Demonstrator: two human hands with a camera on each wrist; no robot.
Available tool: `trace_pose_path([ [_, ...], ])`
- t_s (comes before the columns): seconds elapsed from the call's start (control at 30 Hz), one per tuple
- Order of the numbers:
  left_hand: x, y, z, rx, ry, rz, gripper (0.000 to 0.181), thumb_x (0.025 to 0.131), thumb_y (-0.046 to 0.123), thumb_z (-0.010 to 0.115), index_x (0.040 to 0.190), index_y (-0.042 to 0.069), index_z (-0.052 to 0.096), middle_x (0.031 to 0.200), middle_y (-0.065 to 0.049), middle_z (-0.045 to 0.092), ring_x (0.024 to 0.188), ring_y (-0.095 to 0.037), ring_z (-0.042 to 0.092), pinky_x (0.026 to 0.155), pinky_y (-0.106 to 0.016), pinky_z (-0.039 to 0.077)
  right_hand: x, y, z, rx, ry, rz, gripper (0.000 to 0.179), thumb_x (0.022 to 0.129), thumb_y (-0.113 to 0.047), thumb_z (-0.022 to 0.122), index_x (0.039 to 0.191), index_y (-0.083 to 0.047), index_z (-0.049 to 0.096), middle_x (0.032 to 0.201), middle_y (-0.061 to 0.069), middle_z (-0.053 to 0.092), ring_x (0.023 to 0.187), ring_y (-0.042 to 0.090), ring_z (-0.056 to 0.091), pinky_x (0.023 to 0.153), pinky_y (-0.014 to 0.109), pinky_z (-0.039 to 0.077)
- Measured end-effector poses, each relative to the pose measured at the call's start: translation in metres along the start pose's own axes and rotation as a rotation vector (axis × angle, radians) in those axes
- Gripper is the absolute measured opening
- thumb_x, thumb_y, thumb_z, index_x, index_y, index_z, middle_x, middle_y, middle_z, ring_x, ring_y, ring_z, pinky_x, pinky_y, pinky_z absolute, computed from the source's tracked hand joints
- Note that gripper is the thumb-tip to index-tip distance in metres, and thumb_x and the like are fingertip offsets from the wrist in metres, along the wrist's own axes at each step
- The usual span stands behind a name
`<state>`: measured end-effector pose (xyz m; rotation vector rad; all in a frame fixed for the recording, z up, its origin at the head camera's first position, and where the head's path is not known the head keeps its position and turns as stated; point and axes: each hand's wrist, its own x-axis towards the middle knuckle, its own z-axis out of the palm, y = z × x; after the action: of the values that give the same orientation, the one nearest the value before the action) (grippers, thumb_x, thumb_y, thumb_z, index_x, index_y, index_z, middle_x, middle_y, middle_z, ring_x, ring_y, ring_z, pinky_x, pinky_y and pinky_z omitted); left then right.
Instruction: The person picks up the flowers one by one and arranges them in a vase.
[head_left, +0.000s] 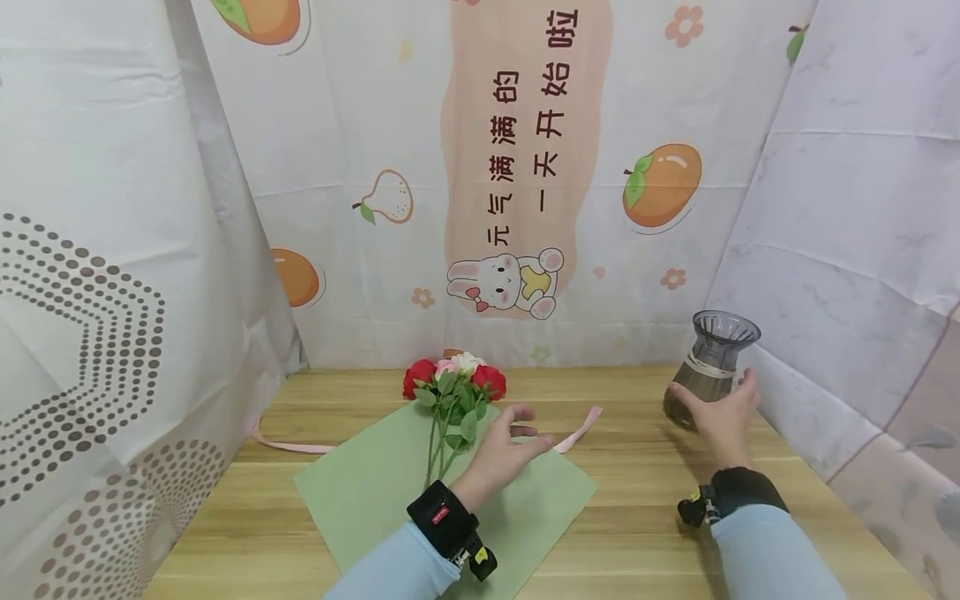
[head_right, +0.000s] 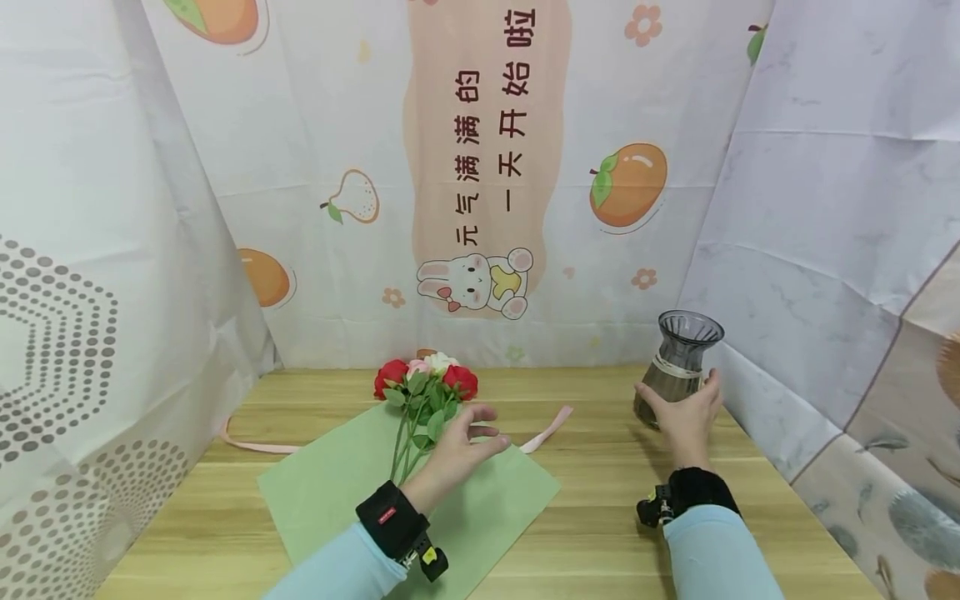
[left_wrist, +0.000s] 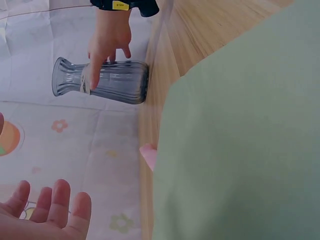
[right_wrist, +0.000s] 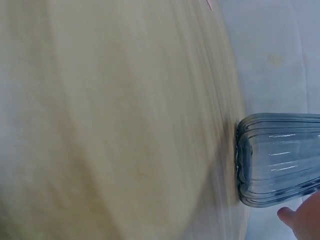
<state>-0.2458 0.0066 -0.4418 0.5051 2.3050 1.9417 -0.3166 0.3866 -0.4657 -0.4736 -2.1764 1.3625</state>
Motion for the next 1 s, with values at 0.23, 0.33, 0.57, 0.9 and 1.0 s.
trace_pose_path([
  [0.23,0.003,-0.003,0.006,0.005,-0.018,-0.002,0.053,0.092,0.035,0.075,0.136,0.012,0.055,0.137,-0.008,0.057,0.124,-0.03,0.059,0.09,-0.035,0.054,0.009,0.002,-0.001,0.003,-0.034,0.008,0.127,0.082,-0.045,0.082,0.162,-0.016,-0.012,0.169,0.023,0.003,0.156,0.041,0.008,0.126,0.056,0.014],
  [0.33,0.006,-0.004,0.011,-0.008,-0.025,-0.008,0.052,0.092,0.034,0.075,0.134,0.012,0.056,0.135,-0.007,0.058,0.124,-0.032,0.059,0.09,-0.035,0.055,0.013,0.0,-0.002,-0.016,-0.053,-0.008,0.125,0.084,-0.043,0.081,0.162,-0.012,-0.011,0.168,0.026,0.006,0.155,0.045,0.012,0.125,0.058,0.015],
  [0.57,0.012,-0.005,0.026,-0.031,-0.037,-0.014,0.045,0.092,0.026,0.076,0.129,0.008,0.058,0.132,-0.008,0.059,0.121,-0.032,0.061,0.087,-0.034,0.055,0.023,0.001,-0.001,-0.043,-0.082,-0.031,0.116,0.085,-0.038,0.081,0.162,-0.011,-0.003,0.163,0.027,0.021,0.149,0.046,0.028,0.122,0.059,0.024],
  [0.9,0.017,-0.004,0.045,-0.024,-0.044,-0.026,0.047,0.09,0.032,0.078,0.128,0.01,0.061,0.129,-0.007,0.061,0.112,-0.02,0.062,0.083,-0.028,0.055,0.035,0.003,-0.008,-0.169,-0.129,0.056,0.112,0.09,-0.047,0.073,0.16,0.003,0.002,0.161,0.034,0.022,0.147,0.053,0.027,0.12,0.063,0.025],
  [1.0,0.018,-0.006,0.047,-0.035,-0.036,-0.038,0.048,0.09,0.032,0.078,0.128,0.01,0.061,0.131,-0.01,0.06,0.115,-0.024,0.061,0.084,-0.029,0.055,0.036,0.002,-0.008,-0.198,-0.133,0.069,0.111,0.089,-0.049,0.073,0.159,0.004,0.005,0.161,0.034,0.023,0.146,0.054,0.028,0.119,0.063,0.026],
])
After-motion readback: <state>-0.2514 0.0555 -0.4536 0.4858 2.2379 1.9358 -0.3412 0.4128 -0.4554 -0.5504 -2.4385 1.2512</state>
